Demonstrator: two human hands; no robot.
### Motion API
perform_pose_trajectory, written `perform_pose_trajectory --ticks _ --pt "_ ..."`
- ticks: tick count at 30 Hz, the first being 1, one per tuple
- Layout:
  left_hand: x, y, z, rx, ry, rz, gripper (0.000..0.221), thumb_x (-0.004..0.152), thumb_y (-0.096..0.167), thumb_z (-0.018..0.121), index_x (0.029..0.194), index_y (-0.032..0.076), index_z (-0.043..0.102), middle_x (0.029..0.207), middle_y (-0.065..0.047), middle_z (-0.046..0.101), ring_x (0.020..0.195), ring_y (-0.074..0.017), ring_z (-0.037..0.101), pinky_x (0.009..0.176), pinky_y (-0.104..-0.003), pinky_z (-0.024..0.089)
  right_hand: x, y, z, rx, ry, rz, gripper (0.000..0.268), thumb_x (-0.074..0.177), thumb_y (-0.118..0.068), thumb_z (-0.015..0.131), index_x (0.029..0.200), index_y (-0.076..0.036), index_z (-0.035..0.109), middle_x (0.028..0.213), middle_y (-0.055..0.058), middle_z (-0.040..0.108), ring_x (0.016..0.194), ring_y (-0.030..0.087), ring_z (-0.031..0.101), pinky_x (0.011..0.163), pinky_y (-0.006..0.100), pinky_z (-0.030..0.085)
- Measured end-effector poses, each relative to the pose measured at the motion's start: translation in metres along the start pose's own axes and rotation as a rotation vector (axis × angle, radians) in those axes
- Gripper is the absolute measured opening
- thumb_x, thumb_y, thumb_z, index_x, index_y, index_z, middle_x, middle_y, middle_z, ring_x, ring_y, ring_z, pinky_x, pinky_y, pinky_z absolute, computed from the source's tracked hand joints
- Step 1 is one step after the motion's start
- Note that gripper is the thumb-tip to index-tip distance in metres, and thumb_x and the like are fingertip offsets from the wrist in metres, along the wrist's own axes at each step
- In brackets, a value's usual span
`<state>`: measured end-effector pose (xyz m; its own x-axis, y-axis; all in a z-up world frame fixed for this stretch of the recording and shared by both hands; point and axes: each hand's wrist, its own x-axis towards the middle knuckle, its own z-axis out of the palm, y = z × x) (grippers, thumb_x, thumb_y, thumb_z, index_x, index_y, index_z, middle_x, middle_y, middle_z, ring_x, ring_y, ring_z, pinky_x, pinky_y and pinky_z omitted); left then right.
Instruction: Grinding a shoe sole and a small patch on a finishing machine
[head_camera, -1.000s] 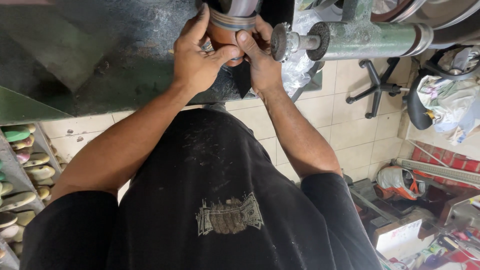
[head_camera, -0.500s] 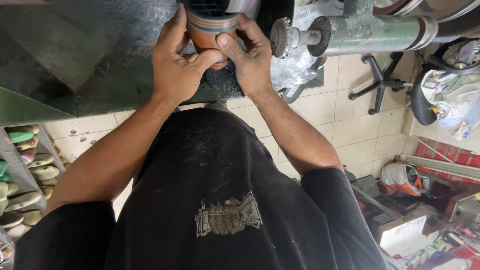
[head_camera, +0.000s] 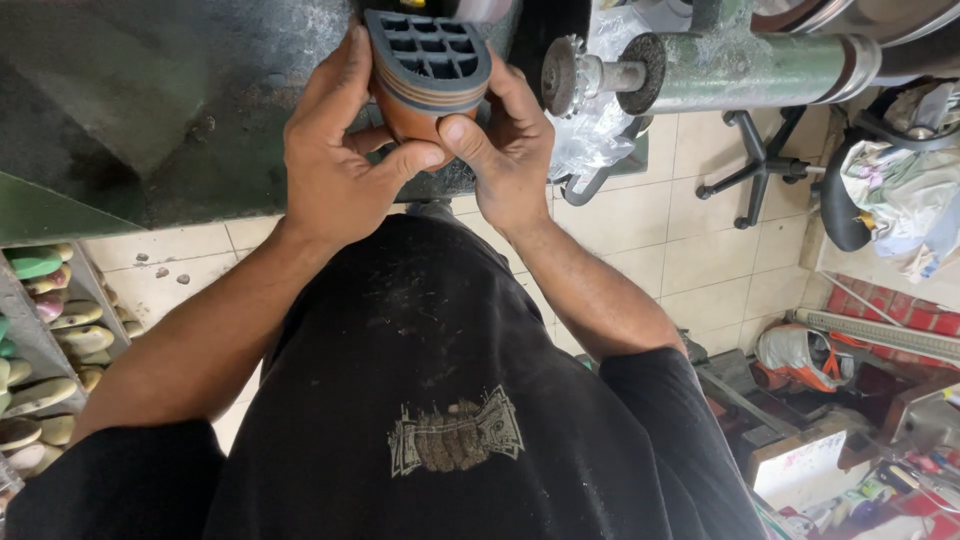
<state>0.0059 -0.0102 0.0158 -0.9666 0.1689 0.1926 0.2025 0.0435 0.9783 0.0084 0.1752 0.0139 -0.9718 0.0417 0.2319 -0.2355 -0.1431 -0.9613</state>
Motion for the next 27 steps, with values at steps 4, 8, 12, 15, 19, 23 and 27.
perform_pose_trajectory --ticks 4,8,12,15,19,23,27 --pt "0.000 -0.005 -0.006 0.020 -0.003 0.009 0.089 0.096 0.010 0.093 0.161 0.004 0.032 0.165 -0.020 0.036 0.159 -0.0361 0.035 0.108 -0.045 0.073 0.001 0.004 0.003 0.019 -0.021 -0.004 0.055 0.104 -0.025 0.079 0.150 -0.008 0.055 0.144 0.006 0.061 0.142 0.021 0.057 0.129 0.039 0.047" --pt "0.001 -0.010 -0.009 0.017 0.001 -0.001 0.088 0.098 0.011 0.093 0.162 0.008 0.033 0.166 -0.017 0.034 0.160 -0.0342 0.033 0.109 -0.045 0.073 0.004 0.006 0.006 0.005 -0.029 -0.006 0.054 0.104 -0.027 0.079 0.150 -0.009 0.056 0.145 0.006 0.062 0.143 0.021 0.057 0.131 0.039 0.045" --pt "0.005 -0.012 -0.010 -0.004 0.009 -0.009 0.090 0.095 0.008 0.095 0.160 0.004 0.033 0.165 -0.021 0.034 0.159 -0.0362 0.034 0.108 -0.047 0.073 0.006 0.016 0.006 0.036 -0.025 0.006 0.053 0.105 -0.024 0.079 0.150 -0.009 0.056 0.148 0.006 0.063 0.144 0.020 0.057 0.131 0.039 0.046" --pt "0.007 -0.016 -0.013 -0.015 0.005 0.010 0.089 0.097 0.004 0.095 0.161 0.005 0.033 0.167 -0.019 0.033 0.160 -0.0369 0.035 0.108 -0.047 0.074 0.008 0.020 0.008 0.077 -0.026 0.032 0.052 0.104 -0.021 0.081 0.149 -0.009 0.058 0.149 0.006 0.063 0.145 0.020 0.057 0.131 0.041 0.046" --pt "0.011 -0.027 -0.013 -0.050 0.007 -0.014 0.089 0.097 0.001 0.093 0.161 0.005 0.032 0.164 -0.018 0.035 0.157 -0.0381 0.039 0.109 -0.048 0.072 0.013 0.028 0.008 0.131 -0.023 0.034 0.049 0.104 -0.017 0.081 0.147 -0.010 0.060 0.145 0.004 0.066 0.140 0.019 0.060 0.123 0.040 0.052" --pt "0.013 -0.042 -0.013 -0.038 0.008 -0.022 0.090 0.097 0.006 0.094 0.161 0.007 0.031 0.162 -0.018 0.035 0.155 -0.0398 0.040 0.108 -0.051 0.073 0.020 0.031 0.010 0.103 -0.032 0.038 0.043 0.104 -0.020 0.079 0.142 -0.008 0.062 0.136 0.004 0.069 0.128 0.018 0.065 0.115 0.036 0.055" --pt "0.015 -0.058 -0.010 -0.141 -0.002 0.042 0.086 0.100 -0.001 0.090 0.162 0.006 0.030 0.163 -0.017 0.032 0.157 -0.0412 0.034 0.122 -0.060 0.063 0.023 0.045 0.008 0.185 -0.017 0.022 0.039 0.103 -0.010 0.079 0.139 -0.008 0.065 0.134 0.006 0.072 0.125 0.019 0.067 0.115 0.037 0.056"
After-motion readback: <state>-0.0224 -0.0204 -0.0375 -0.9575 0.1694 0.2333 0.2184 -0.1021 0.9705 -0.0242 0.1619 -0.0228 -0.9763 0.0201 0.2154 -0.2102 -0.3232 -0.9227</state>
